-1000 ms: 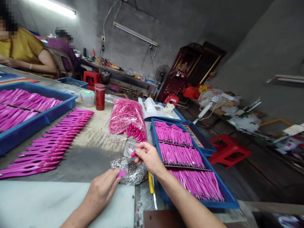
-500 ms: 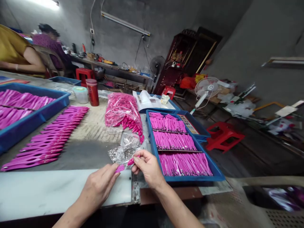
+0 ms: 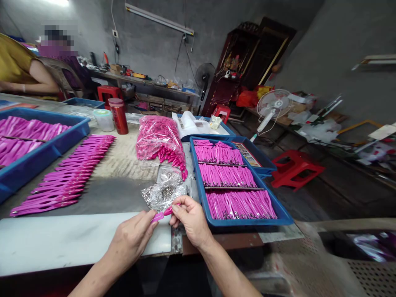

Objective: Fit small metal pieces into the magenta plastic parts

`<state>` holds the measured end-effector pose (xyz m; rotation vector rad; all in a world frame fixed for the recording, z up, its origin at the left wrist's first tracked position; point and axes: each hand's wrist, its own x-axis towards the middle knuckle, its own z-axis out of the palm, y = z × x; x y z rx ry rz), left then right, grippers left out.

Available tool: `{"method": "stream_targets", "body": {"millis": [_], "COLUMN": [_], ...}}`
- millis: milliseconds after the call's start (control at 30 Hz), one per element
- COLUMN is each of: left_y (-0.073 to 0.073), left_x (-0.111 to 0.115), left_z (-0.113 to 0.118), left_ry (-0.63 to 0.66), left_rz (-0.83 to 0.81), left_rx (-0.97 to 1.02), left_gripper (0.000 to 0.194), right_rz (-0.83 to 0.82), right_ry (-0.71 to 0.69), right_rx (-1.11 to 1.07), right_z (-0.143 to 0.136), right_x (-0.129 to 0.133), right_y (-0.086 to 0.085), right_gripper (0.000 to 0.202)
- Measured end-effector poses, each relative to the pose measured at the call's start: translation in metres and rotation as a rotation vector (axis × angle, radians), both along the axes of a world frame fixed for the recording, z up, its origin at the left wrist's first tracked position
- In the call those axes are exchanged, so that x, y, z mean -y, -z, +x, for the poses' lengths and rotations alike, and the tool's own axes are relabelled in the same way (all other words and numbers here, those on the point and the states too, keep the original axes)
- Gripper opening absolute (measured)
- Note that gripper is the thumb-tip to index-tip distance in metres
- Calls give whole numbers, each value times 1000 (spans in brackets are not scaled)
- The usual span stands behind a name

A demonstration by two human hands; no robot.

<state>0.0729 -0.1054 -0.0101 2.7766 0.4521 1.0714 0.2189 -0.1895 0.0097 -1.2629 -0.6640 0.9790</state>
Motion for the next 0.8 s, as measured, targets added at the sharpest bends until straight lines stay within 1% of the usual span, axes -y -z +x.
{"method": "stream_targets", "body": {"millis": [267,500,800], "left_y": [2,2,1], "left_x": [3,4,6], "left_z": [-1,-2,-3], "left_ry": [2,11,11], "left_rz": [-54,-58,-46], "left_rx": [-46,-54,-40], "left_gripper": [17,18,20], "right_rz": [-1,-11,-136], "right_ry": [20,37,124], "right_rx": [-32,-16,180], "right_z": [-2,-4,-6], "right_x": [3,5,3], "right_y": [5,6,6], "right_gripper": [23,24,33]}}
